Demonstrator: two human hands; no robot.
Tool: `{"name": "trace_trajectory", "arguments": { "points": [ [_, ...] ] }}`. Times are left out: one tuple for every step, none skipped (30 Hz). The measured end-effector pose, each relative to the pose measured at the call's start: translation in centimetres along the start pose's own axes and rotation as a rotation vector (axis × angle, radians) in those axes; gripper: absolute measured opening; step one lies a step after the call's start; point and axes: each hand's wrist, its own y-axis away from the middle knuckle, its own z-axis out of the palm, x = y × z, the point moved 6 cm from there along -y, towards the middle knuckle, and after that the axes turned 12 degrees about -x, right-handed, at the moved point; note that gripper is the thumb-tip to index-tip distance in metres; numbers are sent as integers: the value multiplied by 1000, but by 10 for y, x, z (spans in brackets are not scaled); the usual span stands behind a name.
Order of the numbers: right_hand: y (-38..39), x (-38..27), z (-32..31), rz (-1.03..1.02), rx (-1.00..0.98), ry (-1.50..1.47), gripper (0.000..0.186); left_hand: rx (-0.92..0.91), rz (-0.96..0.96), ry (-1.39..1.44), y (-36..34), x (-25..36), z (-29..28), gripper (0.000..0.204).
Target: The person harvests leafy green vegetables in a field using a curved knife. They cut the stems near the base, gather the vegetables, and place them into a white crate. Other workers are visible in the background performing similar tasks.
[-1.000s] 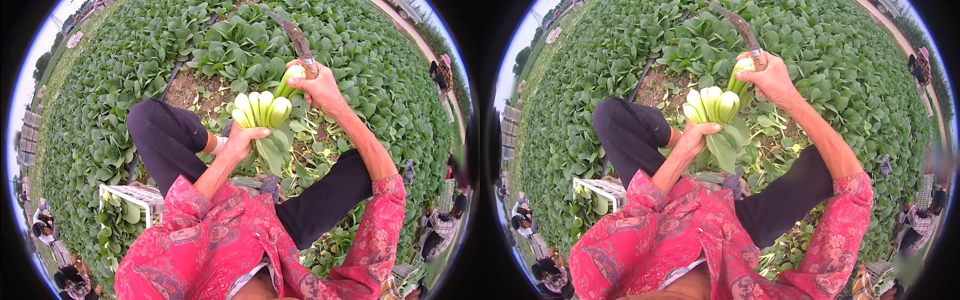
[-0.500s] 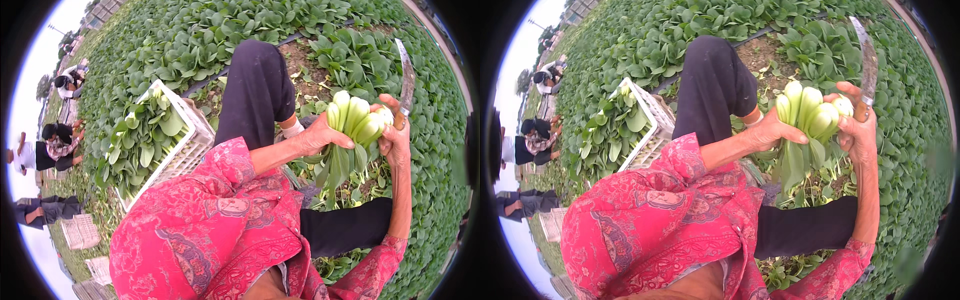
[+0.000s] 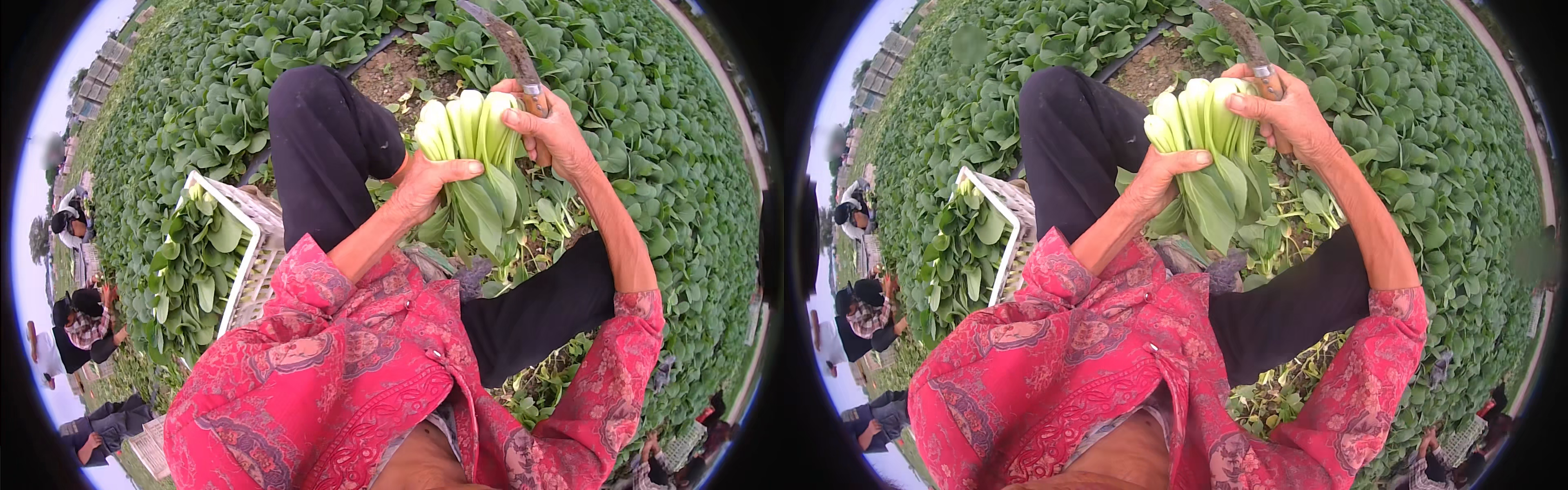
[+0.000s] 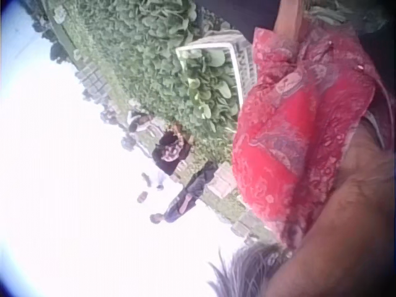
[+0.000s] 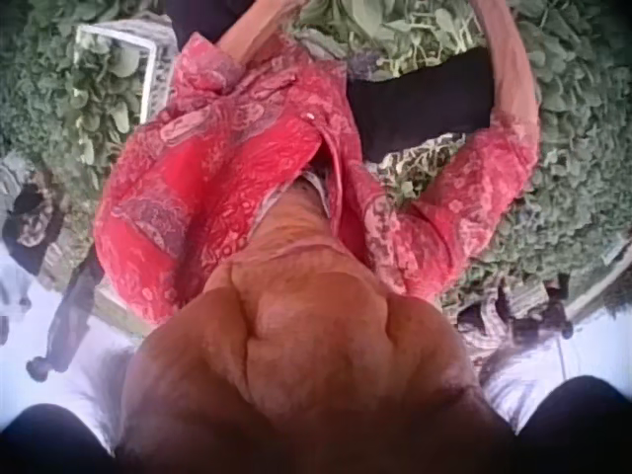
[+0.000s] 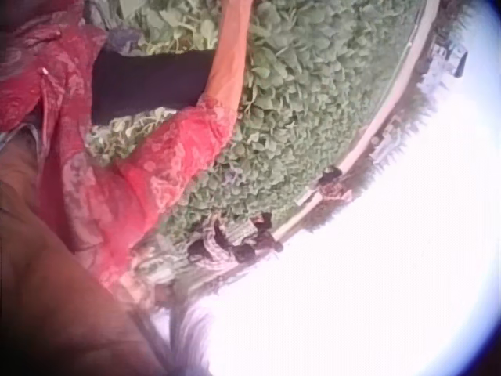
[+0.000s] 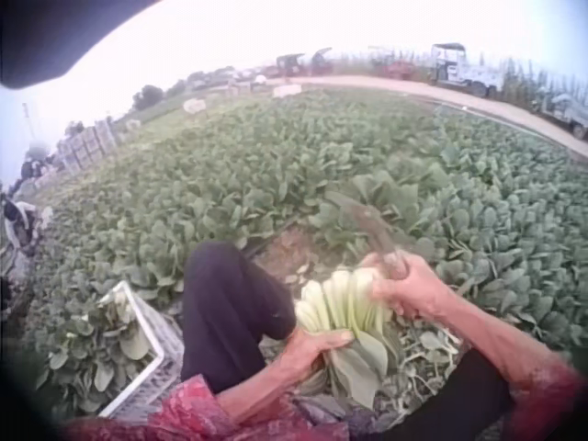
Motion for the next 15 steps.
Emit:
{"name": "trace_trajectory", "arguments": {
  "points": [
    [5, 3, -7, -9, -27, -30, 55, -18, -36, 21, -2, -6, 3, 58],
    [6, 7, -5, -14, -42, -73, 54, -9, -45, -15, -1, -10, 1, 59],
    [6, 7, -6, -32, -48, -91, 54, 4, -46, -48, -1, -12, -1, 61],
    [6, 6, -8, -49, -60, -105, 54, -18, -27, -49, -4, -12, 0, 61],
    [3, 7, -3, -68, -81, -124, 53, -32, -8, -56, -2, -10, -2, 62],
    [-1, 12, -1, -58, -106, -186, 52, -43, 18, -61, -1, -9, -3, 63],
    [0, 9, 1, -93, -85, -213, 54, -75, 7, 1, -1, -13, -4, 64],
    [1, 3, 6, -79, -80, -207, 55, -104, 39, 17, -1, -10, 2, 65],
    [-1, -3, 14, -74, -98, -217, 57, -112, 74, 13, 3, -4, 6, 66],
    [-5, -1, 22, -22, -109, -179, 56, -58, 49, 60, 12, -2, 0, 66],
    [-4, -3, 25, 32, -111, -120, 55, -16, 38, 123, 16, -4, -5, 65],
    [-6, -5, 30, 98, -50, 27, 52, 28, 54, 151, 19, -7, -14, 66],
    [-5, -12, 32, 145, 21, 182, 48, 60, 76, 176, 20, -6, -20, 67],
    [1, -14, 20, 127, 33, 307, 44, 74, 93, 148, 12, -17, -24, 68],
    [5, -15, 15, 101, 8, 386, 40, 96, 105, 110, 10, -24, -26, 68]
  ]
}}
